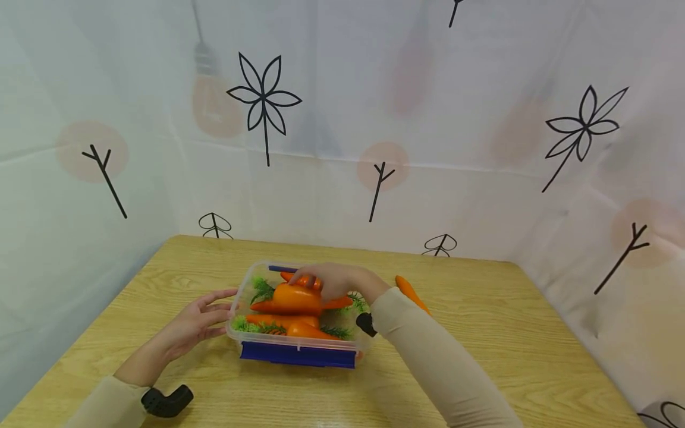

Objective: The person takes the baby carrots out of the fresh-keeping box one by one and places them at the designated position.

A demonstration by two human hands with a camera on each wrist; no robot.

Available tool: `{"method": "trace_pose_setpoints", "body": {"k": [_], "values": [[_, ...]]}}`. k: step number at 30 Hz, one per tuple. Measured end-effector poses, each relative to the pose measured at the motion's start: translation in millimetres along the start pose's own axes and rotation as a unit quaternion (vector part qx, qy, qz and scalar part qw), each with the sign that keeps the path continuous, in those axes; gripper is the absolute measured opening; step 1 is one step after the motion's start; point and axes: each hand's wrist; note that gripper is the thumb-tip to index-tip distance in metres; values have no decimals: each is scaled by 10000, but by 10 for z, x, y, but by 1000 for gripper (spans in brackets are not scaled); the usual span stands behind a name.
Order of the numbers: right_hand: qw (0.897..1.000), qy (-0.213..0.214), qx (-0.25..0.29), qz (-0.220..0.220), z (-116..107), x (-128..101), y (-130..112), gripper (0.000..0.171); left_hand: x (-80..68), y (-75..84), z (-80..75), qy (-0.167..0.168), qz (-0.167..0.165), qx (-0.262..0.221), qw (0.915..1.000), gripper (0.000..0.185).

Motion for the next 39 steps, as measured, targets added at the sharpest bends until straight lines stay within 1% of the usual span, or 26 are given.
{"method": "trace_pose_setpoints", "body": {"k": [1, 5, 10, 15, 19, 24, 29, 34, 39], "values": [[10000, 56, 75, -17, -12, -16, -7, 67, -5, 6, 4, 8, 8, 0, 10000, 66], [9995, 297, 67, -36, -52, -80, -41, 65, -21, 22, 11, 0, 23, 14, 10000, 66], [9985, 502, 233, 24, -76, -173, -72, 65, -23, 21, 8, -6, 14, 2, 10000, 66], [9967, 719, 380, 31, -61, -264, -50, 66, -14, -5, 4, 20, -27, -5, 10000, 67], [9939, 1022, 402, -56, -25, -348, -26, 66, -11, -25, -2, -36, -11, 10, 10000, 68], [9869, 1559, 367, -169, 41, -453, -17, 65, -14, -34, -10, -103, 61, 17, 9999, 68], [9779, 2064, 316, -83, 106, -573, 6, 65, -8, -36, -9, -105, 67, -2, 9999, 67], [9692, 2419, 448, 138, 175, -694, 81, 65, -3, -34, -3, -57, 47, -19, 10000, 67], [9625, 2633, 557, 349, 242, -793, 140, 67, -6, -30, 4, -40, 50, -9, 10000, 67]]}}
Point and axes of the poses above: each hand's wrist, its own x-axis towards the middle knuckle, its own z-axis out of the palm, y = z × x, and after that the axes turned 11 degrees about -x, right-handed
